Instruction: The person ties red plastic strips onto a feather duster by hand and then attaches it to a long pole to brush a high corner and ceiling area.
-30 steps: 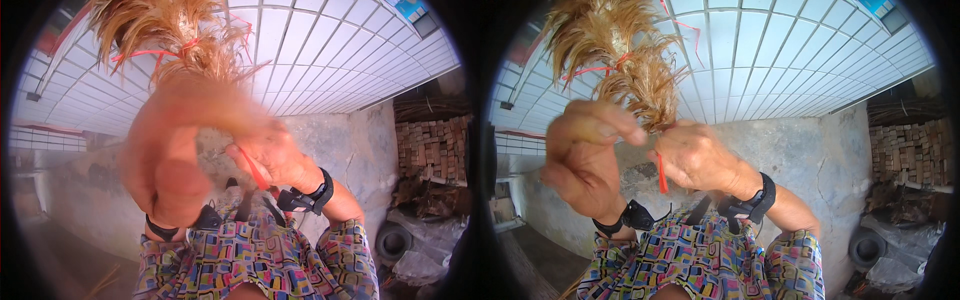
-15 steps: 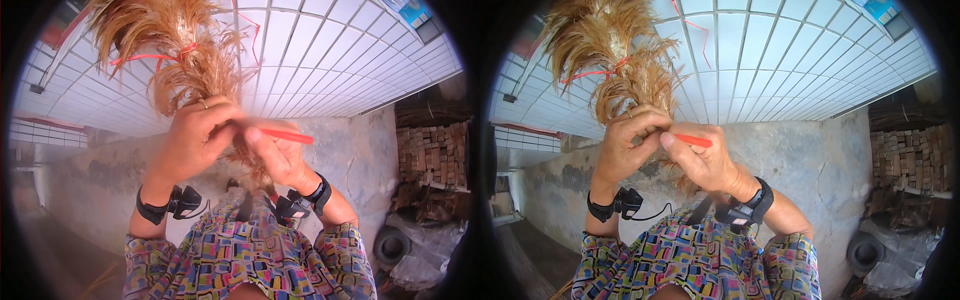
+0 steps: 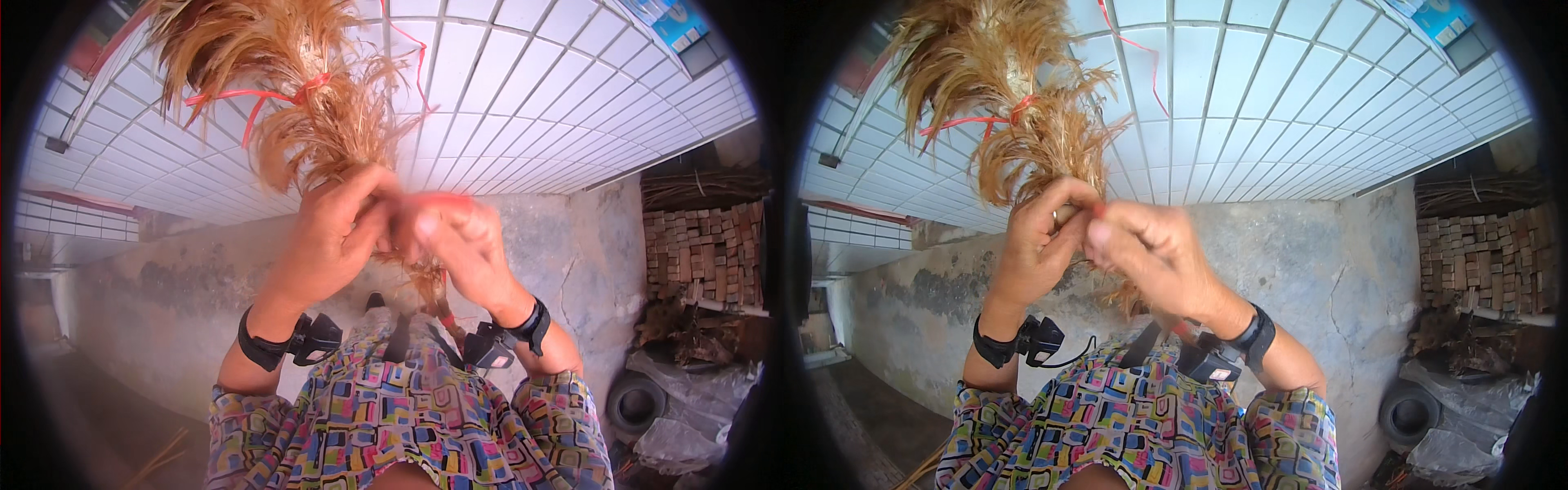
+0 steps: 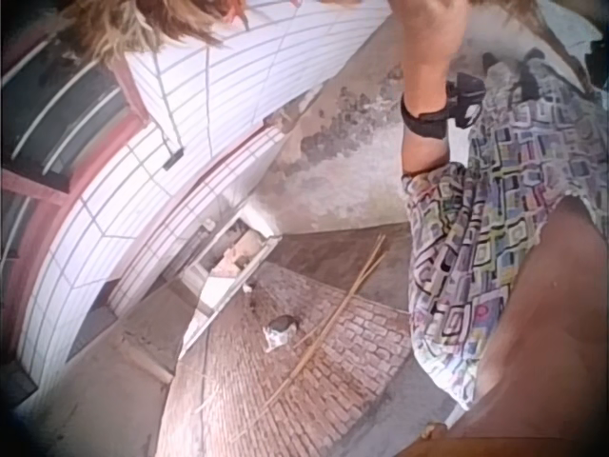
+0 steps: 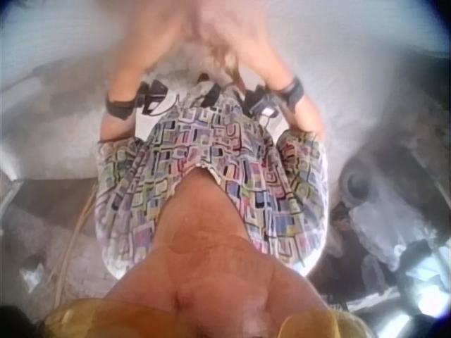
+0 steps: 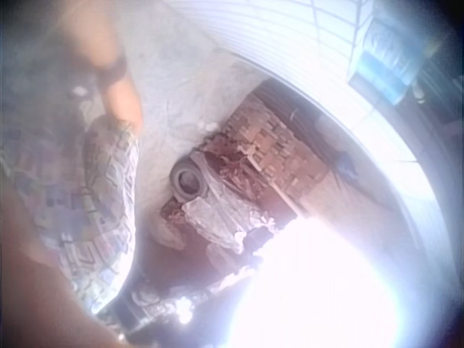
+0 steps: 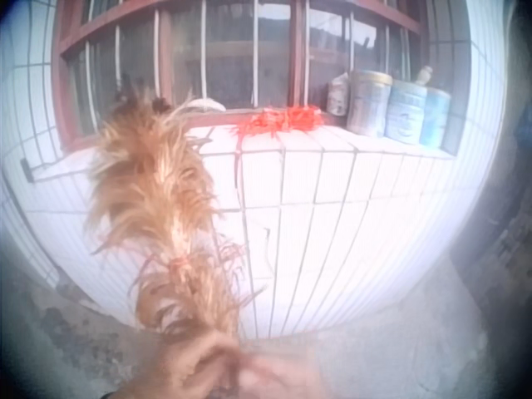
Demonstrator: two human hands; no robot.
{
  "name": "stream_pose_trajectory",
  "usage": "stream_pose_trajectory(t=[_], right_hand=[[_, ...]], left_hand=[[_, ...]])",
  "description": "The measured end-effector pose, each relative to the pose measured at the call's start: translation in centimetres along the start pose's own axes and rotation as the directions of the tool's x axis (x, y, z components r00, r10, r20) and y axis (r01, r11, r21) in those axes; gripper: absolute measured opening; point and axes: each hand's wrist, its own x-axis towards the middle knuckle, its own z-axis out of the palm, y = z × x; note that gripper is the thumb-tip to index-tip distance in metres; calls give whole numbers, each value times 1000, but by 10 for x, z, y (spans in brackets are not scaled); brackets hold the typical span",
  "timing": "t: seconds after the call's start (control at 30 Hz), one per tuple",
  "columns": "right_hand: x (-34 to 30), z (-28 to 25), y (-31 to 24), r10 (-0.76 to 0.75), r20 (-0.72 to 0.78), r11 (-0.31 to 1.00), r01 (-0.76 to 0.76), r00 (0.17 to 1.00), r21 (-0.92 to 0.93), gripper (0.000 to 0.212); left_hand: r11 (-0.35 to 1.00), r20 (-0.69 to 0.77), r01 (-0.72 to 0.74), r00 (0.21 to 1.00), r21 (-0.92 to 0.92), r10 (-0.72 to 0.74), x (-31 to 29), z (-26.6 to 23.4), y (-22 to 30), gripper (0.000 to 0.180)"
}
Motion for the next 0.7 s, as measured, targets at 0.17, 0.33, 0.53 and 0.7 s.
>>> stream_pose_trajectory(t=[0.17, 0.33, 0.53, 0.7], right_hand=[[7, -8, -12, -335, 118, 854, 354, 935, -382, 12], [21, -6, -31, -381, 56, 701, 328, 923, -633, 9], [26, -16, -26, -130, 29, 891, 130, 991, -435, 9], [15, -27, -10, 41, -31, 961, -48, 999, -271, 13]], left_hand=[[983, 25, -127, 992, 131, 125, 5, -2, -6, 9], [984, 74, -129, 990, 120, 120, 7, -8, -5, 9], [996, 66, -49, 997, 72, 44, 3, -7, 4, 7], [997, 27, -70, 997, 43, 69, 0, -3, -4, 11]])
